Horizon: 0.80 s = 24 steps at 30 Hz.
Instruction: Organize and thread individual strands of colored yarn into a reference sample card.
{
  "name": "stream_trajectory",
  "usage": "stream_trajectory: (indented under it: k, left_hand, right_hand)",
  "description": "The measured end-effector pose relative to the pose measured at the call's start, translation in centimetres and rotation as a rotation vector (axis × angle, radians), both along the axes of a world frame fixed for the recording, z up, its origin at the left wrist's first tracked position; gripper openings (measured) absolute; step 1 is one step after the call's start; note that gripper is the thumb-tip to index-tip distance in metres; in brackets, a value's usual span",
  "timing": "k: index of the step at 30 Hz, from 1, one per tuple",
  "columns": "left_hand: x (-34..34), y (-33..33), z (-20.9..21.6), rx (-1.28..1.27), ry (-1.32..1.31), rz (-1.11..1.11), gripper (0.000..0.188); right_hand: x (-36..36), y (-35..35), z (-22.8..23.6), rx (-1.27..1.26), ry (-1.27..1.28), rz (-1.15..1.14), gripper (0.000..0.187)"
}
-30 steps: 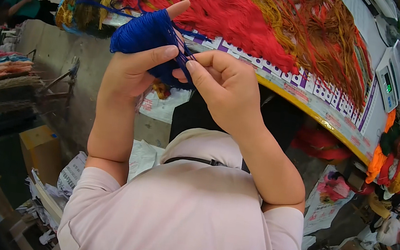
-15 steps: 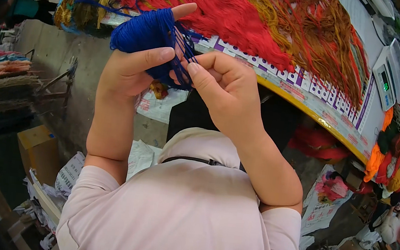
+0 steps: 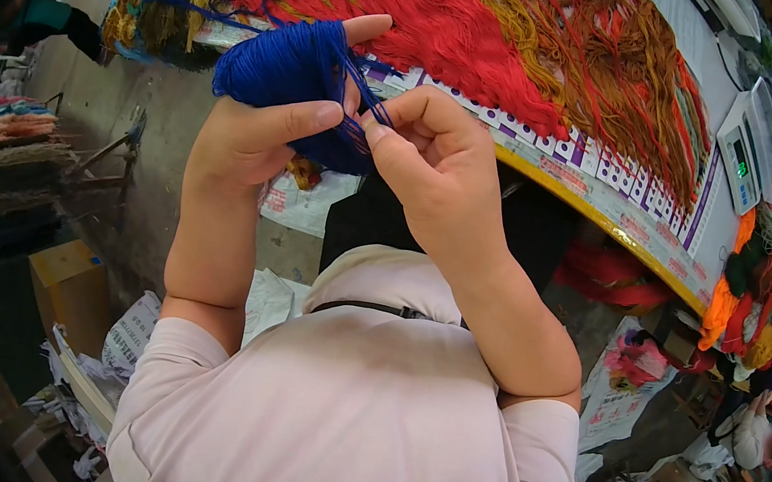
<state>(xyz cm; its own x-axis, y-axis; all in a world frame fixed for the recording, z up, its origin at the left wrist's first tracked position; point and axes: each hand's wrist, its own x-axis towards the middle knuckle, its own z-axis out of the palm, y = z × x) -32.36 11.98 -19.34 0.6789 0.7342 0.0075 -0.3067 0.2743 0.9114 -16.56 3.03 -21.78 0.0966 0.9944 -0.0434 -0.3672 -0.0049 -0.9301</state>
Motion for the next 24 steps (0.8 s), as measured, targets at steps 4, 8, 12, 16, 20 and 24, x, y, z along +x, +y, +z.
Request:
stream_trajectory:
  k: [4, 8, 12, 16, 20, 24]
  left_hand:
    - [-0.1, 0.0, 0.1, 0.029, 0.023, 0.026, 0.069]
    - [-0.3, 0.1, 0.0, 0.045, -0.003, 0.019, 0.069]
    - [-0.4, 0.0, 0.4, 0.050, 0.042, 0.032, 0.066]
    - [-0.6, 0.7, -0.7, 0.134, 0.012, 0.033, 0.060]
    - [-2.1, 1.9, -3.1, -0.154, -0.282, -0.316, 0.051]
    - [-8.5, 5.0, -9.2, -0.179, -0.662, -0.591, 0.036]
  right_hand:
    - [-0.2, 0.1, 0.7, -0.081, 0.031, 0.028, 0.008]
    - [-0.7, 0.3, 0.8, -0.106, 0.023, 0.038, 0.012]
    - [-1.1, 0.4, 0.7, -0.107, 0.040, 0.007, 0.011]
    - [-1.4, 0.7, 0.7, -0.077, 0.031, -0.115, 0.006]
    - [3.4, 0.7, 0.8, -0.089, 0.436, 0.340, 0.012]
    - [15.4, -4.5, 1.9, 0.122, 0.051, 0.337, 0.008]
